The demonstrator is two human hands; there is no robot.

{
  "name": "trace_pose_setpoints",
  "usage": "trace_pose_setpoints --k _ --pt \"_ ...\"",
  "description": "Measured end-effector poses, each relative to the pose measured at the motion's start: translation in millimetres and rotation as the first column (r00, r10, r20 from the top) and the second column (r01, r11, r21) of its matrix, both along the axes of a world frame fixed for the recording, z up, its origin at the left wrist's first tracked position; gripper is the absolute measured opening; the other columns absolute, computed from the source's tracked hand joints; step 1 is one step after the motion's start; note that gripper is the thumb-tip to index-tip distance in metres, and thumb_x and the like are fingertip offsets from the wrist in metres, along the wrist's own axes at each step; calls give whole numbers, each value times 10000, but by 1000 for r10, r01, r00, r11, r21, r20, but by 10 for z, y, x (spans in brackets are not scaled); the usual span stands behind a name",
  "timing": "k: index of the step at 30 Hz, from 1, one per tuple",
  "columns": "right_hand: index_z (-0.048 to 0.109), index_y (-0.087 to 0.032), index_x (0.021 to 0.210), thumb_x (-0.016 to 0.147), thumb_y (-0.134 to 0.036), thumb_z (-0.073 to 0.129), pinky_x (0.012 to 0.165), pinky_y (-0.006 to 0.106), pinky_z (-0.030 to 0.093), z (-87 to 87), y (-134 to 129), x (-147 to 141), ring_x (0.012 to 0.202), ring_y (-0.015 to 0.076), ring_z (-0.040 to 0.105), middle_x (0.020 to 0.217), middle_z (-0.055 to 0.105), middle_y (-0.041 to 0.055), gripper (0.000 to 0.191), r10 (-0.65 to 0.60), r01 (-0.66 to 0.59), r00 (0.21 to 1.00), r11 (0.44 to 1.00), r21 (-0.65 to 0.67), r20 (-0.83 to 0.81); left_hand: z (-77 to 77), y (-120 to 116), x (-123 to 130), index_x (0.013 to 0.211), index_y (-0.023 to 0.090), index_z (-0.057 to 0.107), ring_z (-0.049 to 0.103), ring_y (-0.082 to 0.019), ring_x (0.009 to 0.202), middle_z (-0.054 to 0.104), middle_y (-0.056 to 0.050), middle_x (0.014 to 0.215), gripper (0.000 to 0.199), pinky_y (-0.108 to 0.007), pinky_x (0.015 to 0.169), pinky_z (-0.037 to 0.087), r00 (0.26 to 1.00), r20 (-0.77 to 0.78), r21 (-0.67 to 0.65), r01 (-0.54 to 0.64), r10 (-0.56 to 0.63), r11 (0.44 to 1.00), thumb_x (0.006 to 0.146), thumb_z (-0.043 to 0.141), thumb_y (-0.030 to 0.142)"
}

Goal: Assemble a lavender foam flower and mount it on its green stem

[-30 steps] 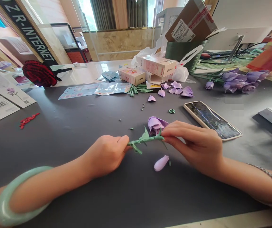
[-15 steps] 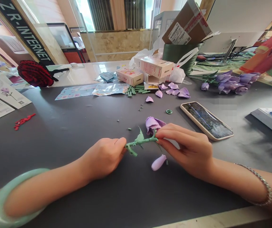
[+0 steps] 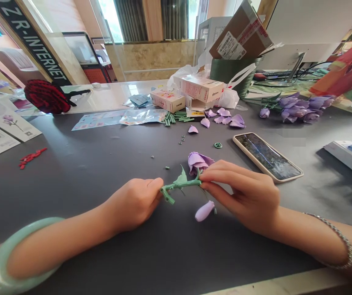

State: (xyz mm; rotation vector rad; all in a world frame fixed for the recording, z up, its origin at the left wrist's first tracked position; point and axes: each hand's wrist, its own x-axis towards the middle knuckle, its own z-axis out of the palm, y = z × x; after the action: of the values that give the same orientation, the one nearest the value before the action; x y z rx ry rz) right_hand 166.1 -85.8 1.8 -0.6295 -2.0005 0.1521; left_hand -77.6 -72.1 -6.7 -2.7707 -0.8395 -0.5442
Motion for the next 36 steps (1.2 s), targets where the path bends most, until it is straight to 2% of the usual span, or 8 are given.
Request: trace_pose_setpoints --k 5,13,19,28,33,36 --pt "650 -209 985 873 -72 619 790 241 569 40 -14 50 801 142 677 861 693 42 180 19 -18 1000 1000 -21 9 45 8 -4 725 203 437 470 -138 450 504 11 540 316 -253 473 372 1000 17 -40 -5 6 999 955 241 111" --pt "627 -215 1006 879 -206 664 752 243 564 15 6 77 798 142 667 892 695 33 132 -15 15 1000 997 -74 -3 62 38 -2 732 222 404 454 -145 434 489 14 531 262 -255 459 358 999 42 -75 -21 24 997 914 275 84" --pt "601 -192 1042 850 -339 718 780 266 547 -29 45 83 861 166 652 918 681 57 270 -28 26 1000 989 -148 -14 53 43 5 729 215 419 464 -148 426 498 15 522 273 -257 448 349 999 32 -16 -10 10 1000 921 266 96" --pt "612 -194 1116 790 -360 763 795 336 561 -71 83 73 838 187 630 997 655 82 396 13 -28 999 939 -343 -48 12 58 -26 677 212 396 442 -156 435 440 22 503 295 -262 462 310 993 -98 -23 -61 58 998 936 274 141" --pt "615 -204 993 839 -245 681 774 282 563 -53 59 69 900 186 663 991 676 65 173 31 -13 996 974 -225 78 5 49 -25 677 205 414 458 -149 445 472 14 515 329 -256 477 322 989 -144 0 -35 35 999 956 252 144" --pt "585 -208 958 835 -190 658 788 271 561 -42 40 62 907 176 666 946 673 47 144 36 -18 994 985 -171 102 -2 44 -21 685 200 430 464 -149 448 489 9 526 329 -257 480 327 990 -143 12 -3 5 1000 953 253 129"
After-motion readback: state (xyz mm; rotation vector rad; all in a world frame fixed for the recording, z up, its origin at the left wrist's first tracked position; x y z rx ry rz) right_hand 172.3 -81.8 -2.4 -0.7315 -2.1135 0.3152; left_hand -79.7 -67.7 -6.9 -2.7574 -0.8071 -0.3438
